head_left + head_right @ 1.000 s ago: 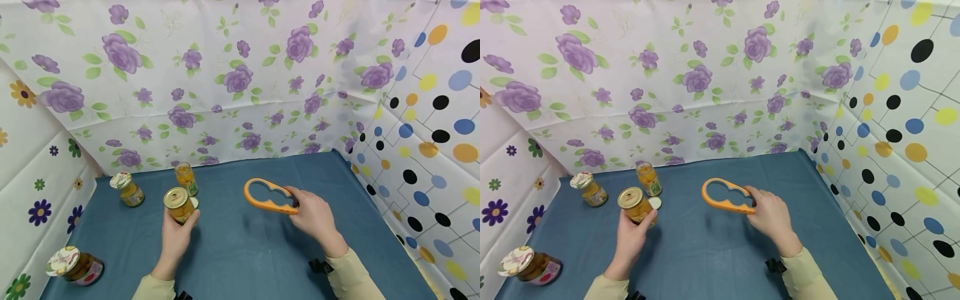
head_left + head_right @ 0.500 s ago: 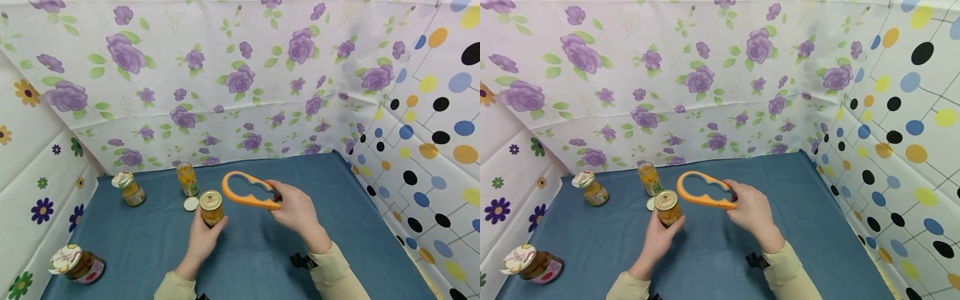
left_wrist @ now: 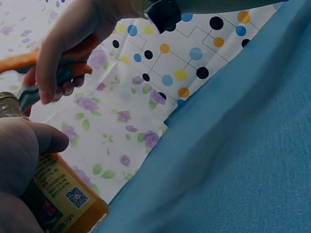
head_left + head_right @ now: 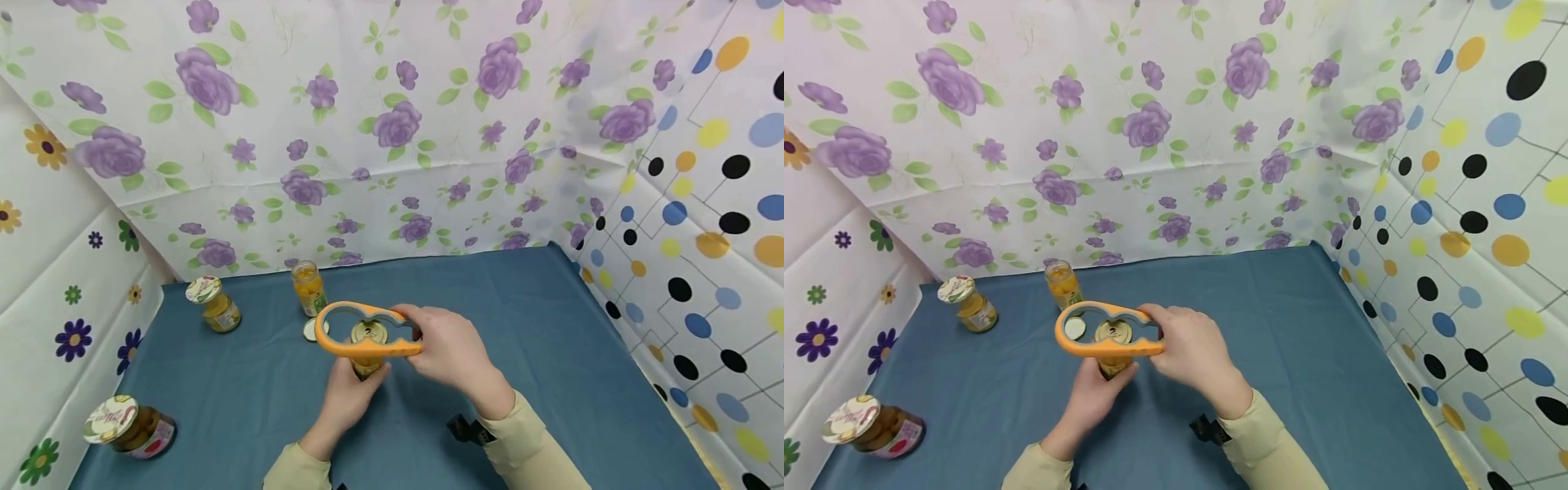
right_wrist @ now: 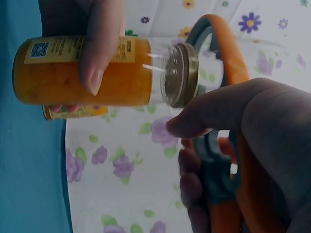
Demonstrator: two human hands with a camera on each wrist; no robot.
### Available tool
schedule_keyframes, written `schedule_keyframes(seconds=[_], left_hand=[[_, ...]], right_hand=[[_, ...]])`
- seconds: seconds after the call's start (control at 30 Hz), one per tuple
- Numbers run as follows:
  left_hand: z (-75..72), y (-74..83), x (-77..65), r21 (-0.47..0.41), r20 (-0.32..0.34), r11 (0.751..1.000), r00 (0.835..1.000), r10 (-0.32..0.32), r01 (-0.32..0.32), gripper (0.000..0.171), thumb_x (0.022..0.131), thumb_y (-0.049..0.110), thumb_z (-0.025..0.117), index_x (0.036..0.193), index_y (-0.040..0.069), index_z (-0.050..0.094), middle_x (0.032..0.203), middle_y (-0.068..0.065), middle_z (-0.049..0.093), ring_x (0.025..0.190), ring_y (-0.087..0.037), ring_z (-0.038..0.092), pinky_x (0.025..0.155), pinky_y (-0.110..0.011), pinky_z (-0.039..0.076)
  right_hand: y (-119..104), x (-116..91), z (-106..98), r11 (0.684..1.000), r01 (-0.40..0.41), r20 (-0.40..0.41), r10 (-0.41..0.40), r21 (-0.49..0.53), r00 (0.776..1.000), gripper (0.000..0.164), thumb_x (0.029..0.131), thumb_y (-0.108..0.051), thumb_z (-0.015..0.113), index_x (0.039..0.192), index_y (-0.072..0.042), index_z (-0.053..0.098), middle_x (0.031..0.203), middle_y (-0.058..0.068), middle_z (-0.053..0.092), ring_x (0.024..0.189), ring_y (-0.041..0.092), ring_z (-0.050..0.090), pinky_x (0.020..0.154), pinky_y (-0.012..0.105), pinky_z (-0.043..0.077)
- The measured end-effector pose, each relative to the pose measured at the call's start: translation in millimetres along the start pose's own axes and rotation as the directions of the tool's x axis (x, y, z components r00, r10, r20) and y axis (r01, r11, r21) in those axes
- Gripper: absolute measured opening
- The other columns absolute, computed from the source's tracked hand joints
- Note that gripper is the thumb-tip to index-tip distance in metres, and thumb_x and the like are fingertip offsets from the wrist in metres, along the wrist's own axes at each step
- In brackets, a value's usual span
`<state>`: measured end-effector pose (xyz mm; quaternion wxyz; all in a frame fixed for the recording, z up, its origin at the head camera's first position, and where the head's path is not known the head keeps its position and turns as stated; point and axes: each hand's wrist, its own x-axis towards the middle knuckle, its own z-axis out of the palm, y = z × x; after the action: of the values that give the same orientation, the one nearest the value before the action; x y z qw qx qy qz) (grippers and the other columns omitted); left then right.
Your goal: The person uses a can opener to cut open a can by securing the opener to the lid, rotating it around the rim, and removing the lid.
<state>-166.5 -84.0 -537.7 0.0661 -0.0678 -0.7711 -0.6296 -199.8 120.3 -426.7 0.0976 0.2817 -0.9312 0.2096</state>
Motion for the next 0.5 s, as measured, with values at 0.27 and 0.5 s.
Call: schedule_keyframes(seconds=[0.27,0.5], left_hand=[[4.2,-2.0,-3.7,0.019,0.054,0.999,0.998,-0.033,0.032,0.049,0.096,0.009,0.081,0.140,0.017,0.062,0.119,-0.002,0.069,0.103,-0.020,0.066,0.093,-0.044,0.053],[4.0,-4.3,-2.8,-0.033,0.034,0.999,0.999,-0.013,0.014,0.045,0.097,0.011,0.082,0.136,0.016,0.061,0.123,-0.003,0.067,0.109,-0.021,0.066,0.098,-0.043,0.054]], right_hand=[[-7.0,1.6,4.1,0.998,-0.018,0.112,0.025,-0.062,0.993,0.068,0.087,-0.019,0.086,0.151,-0.023,0.062,0.079,-0.011,0.053,0.066,0.009,0.046,0.056,0.029,0.042],[-12.3,-1.4,2.7,0.997,0.005,0.172,0.009,-0.082,0.985,0.076,0.090,-0.032,0.086,0.159,-0.019,0.054,0.084,-0.009,0.055,0.069,0.009,0.048,0.059,0.030,0.043]])
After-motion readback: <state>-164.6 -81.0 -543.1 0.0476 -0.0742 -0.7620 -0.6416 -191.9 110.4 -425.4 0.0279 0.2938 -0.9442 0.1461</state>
